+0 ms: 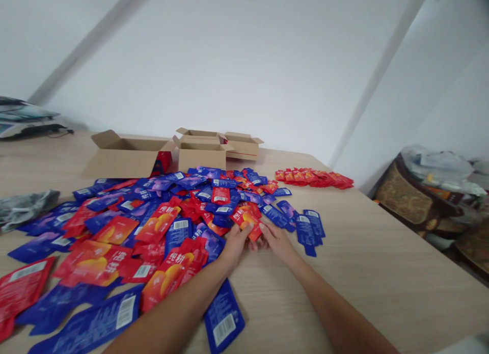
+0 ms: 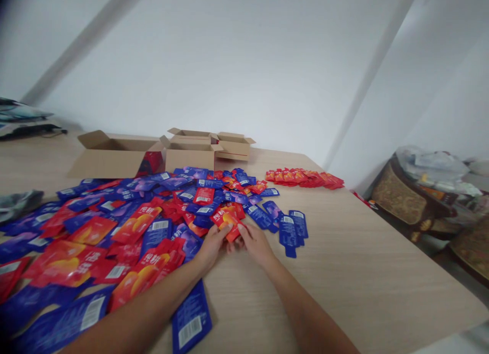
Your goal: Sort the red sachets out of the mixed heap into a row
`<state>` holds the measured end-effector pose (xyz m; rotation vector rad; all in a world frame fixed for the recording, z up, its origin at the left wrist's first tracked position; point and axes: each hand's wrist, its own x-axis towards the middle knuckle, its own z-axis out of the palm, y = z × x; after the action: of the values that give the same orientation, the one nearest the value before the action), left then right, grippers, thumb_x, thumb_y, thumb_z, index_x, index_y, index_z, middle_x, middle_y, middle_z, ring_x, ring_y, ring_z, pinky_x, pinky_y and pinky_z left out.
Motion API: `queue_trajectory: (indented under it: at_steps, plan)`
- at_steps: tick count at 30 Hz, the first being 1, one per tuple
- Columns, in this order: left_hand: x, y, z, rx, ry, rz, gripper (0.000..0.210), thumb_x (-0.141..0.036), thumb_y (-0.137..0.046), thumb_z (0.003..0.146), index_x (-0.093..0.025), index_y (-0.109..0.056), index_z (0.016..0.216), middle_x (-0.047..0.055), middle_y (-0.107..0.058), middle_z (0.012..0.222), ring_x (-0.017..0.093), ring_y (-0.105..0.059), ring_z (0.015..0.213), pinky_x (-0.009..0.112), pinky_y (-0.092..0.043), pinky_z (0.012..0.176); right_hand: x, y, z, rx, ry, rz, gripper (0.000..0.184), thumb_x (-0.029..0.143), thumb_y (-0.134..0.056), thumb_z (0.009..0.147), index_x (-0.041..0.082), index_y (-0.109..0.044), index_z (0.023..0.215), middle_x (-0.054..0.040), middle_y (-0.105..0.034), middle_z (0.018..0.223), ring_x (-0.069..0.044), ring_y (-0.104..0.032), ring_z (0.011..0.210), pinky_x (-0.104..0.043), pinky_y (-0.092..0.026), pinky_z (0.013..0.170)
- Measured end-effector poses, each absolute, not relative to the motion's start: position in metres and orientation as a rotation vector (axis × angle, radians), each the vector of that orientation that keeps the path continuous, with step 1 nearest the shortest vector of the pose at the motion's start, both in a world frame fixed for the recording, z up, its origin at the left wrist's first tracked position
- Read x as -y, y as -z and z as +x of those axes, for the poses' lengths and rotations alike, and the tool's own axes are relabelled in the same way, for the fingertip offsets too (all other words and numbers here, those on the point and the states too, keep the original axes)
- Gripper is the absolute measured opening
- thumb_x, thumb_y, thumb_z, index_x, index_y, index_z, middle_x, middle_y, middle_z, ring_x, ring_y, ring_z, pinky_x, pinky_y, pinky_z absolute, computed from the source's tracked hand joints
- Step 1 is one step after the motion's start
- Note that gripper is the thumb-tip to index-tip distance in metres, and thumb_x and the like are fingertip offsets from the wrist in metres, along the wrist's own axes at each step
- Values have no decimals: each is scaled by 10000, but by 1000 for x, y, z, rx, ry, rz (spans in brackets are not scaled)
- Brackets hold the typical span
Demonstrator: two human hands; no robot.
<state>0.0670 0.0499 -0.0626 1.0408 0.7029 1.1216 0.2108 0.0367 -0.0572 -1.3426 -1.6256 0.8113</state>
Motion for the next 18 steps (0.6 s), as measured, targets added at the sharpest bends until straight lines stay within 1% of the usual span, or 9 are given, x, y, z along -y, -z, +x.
queue_trajectory:
  at_steps: [1, 3, 5, 7, 11, 13, 15, 18]
  plan:
    - [-49, 62, 67, -686, -1083, 1061, 340, -450, -616, 760, -116, -590, 702, 31, -629, 527, 105, -527, 366, 189, -371, 344, -38, 61, 209, 1593, -938, -1315, 439, 576, -371, 866, 192, -543, 742, 2, -553, 559, -134, -507, 467, -256, -401, 458]
    - [-47, 60, 67, -648, -1008, 1062, 333, -434, -624, 759, -116, -590, 667, 32, -626, 534, 90, -519, 369, 173, -357, 342, -39, 66, 206, 1512, -1034, -1265, 452, 618, -393, 837, 201, -515, 717, 26, -511, 499, -115, -454, 398, -238, -349, 403]
    - [-45, 60, 67, -626, -962, 1028, 294, -386, -662, 729, -116, -590, 637, 18, -611, 524, 70, -498, 362, 159, -343, 340, -40, 71, 204, 1485, -1040, -1231, 445, 635, -447, 803, 205, -511, 708, 28, -506, 481, -112, -443, 390, -235, -335, 398]
    - [-45, 60, 67, -636, -957, 990, 267, -348, -683, 698, -119, -584, 602, -2, -579, 482, 53, -456, 333, 151, -316, 326, -43, 75, 205, 1468, -1100, -1221, 455, 653, -460, 781, 209, -521, 706, 27, -506, 461, -114, -431, 376, -237, -319, 387]
    - [-46, 65, 66, -693, -957, 976, 275, -339, -693, 668, -126, -560, 556, -18, -545, 425, 33, -390, 287, 140, -239, 289, -49, 75, 212, 1447, -1238, -1236, 457, 670, -472, 747, 220, -547, 705, 44, -487, 413, -104, -381, 332, -227, -272, 362]
    - [-47, 69, 65, -733, -914, 998, 313, -387, -685, 684, -134, -546, 561, -32, -518, 382, 29, -342, 250, 140, -196, 264, -51, 70, 218, 1497, -1242, -1245, 433, 642, -491, 745, 218, -553, 679, 56, -462, 382, -94, -352, 319, -219, -245, 364]
    - [-47, 71, 65, -783, -843, 1028, 365, -472, -654, 711, -145, -546, 589, -50, -480, 335, 35, -296, 212, 147, -164, 240, -50, 62, 223, 1551, -1220, -1268, 406, 600, -508, 750, 215, -550, 629, 63, -428, 349, -87, -323, 309, -216, -218, 372]
    - [-45, 71, 65, -786, -779, 1054, 414, -567, -622, 713, -158, -569, 677, -78, -435, 289, 50, -262, 182, 153, -150, 221, -47, 51, 228, 1607, -1189, -1292, 400, 559, -498, 780, 218, -538, 576, 51, -423, 333, -90, -312, 304, -227, -224, 384]
